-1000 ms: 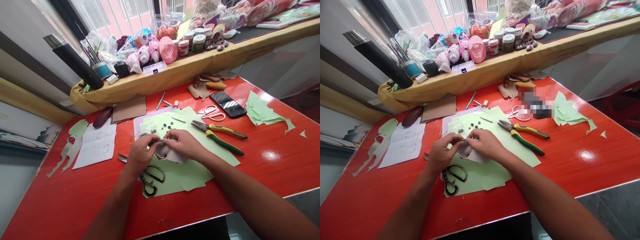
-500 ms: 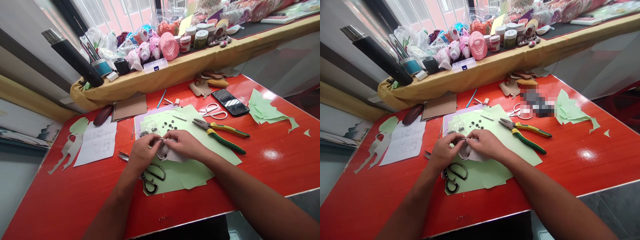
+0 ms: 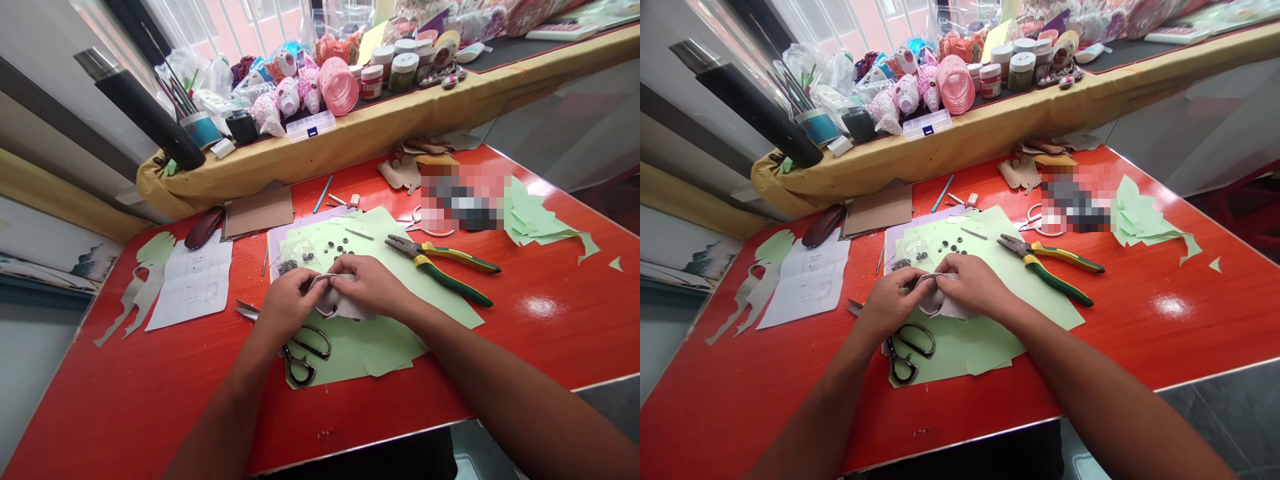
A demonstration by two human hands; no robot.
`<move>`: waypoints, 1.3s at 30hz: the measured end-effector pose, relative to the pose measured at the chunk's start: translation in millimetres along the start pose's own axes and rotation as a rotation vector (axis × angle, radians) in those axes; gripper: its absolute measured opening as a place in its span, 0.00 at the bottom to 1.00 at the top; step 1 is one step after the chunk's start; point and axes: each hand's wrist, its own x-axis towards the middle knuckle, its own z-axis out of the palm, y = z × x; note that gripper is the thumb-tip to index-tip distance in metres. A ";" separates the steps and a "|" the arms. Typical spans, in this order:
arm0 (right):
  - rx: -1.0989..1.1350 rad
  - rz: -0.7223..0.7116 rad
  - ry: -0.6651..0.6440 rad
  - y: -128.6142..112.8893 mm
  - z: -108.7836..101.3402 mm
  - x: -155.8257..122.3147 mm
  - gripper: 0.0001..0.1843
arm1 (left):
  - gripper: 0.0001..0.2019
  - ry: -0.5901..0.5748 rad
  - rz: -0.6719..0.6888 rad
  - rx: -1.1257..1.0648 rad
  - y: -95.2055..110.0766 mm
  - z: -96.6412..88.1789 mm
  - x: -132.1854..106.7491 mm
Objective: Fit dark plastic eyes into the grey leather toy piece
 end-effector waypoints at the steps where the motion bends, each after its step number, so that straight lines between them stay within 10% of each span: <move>1: 0.003 0.000 0.001 -0.3 -0.3 -0.1 0.05 | 0.11 -0.016 -0.007 0.001 0.3 -0.9 0.0; 39: 0.083 0.032 -0.054 -2.5 -4.4 0.3 0.09 | 0.14 -0.065 -0.156 -0.273 -0.9 0.4 -1.9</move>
